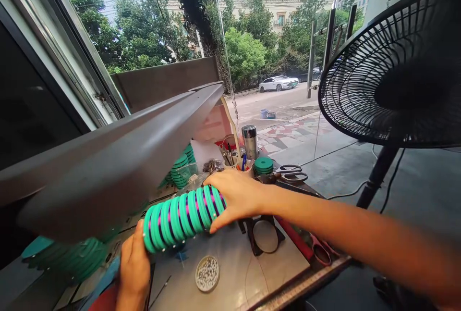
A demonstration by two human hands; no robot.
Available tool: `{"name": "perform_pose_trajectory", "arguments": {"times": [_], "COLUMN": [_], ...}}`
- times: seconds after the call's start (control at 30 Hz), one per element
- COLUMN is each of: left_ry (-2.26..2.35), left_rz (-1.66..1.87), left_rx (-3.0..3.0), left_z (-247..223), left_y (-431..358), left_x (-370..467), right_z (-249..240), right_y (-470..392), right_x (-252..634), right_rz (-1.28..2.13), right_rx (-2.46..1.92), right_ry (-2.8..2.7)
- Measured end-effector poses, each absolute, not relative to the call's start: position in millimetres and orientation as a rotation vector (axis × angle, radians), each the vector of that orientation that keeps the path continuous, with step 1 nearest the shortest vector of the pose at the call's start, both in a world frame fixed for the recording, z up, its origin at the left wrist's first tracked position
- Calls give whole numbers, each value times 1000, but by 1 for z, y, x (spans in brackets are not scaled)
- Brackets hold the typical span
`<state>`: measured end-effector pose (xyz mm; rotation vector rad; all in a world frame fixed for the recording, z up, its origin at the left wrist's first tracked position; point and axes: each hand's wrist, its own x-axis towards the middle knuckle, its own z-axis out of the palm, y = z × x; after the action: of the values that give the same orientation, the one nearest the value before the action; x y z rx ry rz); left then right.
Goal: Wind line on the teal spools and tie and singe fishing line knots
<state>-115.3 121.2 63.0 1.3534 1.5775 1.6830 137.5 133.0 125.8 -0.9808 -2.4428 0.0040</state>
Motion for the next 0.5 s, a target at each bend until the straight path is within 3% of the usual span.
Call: {"name": "perform_pose_trajectory", "arguments": {"times": [0.1, 0.2, 0.5], "left_ry": [1507, 1424, 1372], "left_rz": [1638, 1696, 1798], "left_rx": [1259, 1211, 1368], "left_z": [69, 70, 53], "left_y": [119, 121, 132], "left_x": [-112, -106, -110], "right_z": [112, 108, 145], "right_y": [125, 125, 152], "right_x": [136, 135, 142], "right_rz": [-303, -348, 538], "right_rx": [-803, -761, -1061], "right_ry": [-2445, -2441, -2607]}}
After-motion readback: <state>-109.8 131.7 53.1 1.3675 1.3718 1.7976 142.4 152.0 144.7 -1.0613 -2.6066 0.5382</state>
